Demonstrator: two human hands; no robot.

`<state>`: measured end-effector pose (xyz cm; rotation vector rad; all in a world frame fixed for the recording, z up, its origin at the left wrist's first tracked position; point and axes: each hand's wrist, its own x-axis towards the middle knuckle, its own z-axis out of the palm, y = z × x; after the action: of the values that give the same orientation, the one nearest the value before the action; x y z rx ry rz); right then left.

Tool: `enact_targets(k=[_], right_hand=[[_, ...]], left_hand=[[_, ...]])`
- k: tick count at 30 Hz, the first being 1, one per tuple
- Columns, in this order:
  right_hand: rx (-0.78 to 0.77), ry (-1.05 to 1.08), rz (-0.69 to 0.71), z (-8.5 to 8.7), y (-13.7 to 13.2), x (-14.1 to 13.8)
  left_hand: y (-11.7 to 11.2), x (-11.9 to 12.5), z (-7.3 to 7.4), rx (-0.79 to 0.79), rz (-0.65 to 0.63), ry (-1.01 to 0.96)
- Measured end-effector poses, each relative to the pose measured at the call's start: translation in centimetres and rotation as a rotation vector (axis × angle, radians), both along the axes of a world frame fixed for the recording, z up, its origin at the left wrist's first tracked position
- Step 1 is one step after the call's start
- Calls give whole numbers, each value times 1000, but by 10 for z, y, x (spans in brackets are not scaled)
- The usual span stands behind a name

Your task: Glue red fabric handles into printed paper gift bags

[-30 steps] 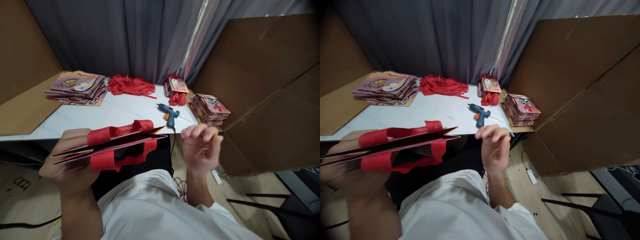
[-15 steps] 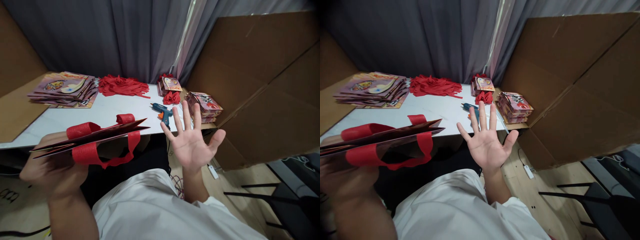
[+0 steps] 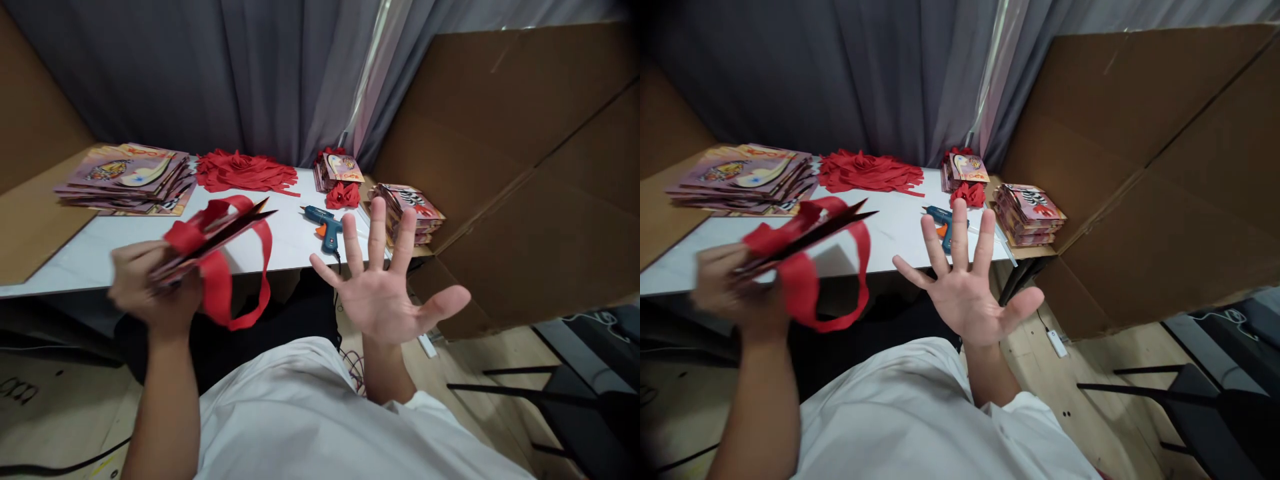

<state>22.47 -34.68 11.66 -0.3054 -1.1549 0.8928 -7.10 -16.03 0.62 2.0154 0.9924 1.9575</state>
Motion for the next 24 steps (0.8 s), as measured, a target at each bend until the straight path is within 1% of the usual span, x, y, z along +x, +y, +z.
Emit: enact_targets(k=[1,2,3,5,6,8,9,11,13,15,17,18,19,20,21,24], right_hand=[[17,-17,-8,-1,0,-2],[30,-32,-18,-1,1,-5],[40,-45,-31,-2,1,-8],[51,-66,-58,-3,2,-13],[49,-74,-73,-3,2,-16],[29,-88,-103,-4,4,-20],[13,-91,-115,-5,4,-21],[-11,-96,-127,-7,6,-24],[-14,-103,-126,-9,9,-28],[2,-108,-123,-12,11,-33],[22,-113,-107,-14,13,-41],[33,-114,-94,-15,13,-44],[43,-117,-78,-14,11,-48],[52,-124,-59,-12,9,-51],[59,-132,-40,-10,6,-54],[73,-156,19,1,-8,-59]], left_hand=[[10,8,-7,75,85,68],[17,16,-13,92,90,178],[24,24,-19,42,76,298],[31,37,-29,-150,7,532],[34,41,-32,-245,-35,612],[36,44,-31,-355,-117,688],[35,44,-27,-377,-162,697],[26,40,-12,-389,-228,664],[2,38,12,-357,-253,565],[-35,43,38,-258,-253,403],[-76,54,63,-110,-275,195],[-94,61,73,-46,-269,158],[-109,68,81,-1,-278,213],[-119,75,87,2,-286,287],[-126,79,93,13,-283,316],[-130,84,102,36,-304,331]])
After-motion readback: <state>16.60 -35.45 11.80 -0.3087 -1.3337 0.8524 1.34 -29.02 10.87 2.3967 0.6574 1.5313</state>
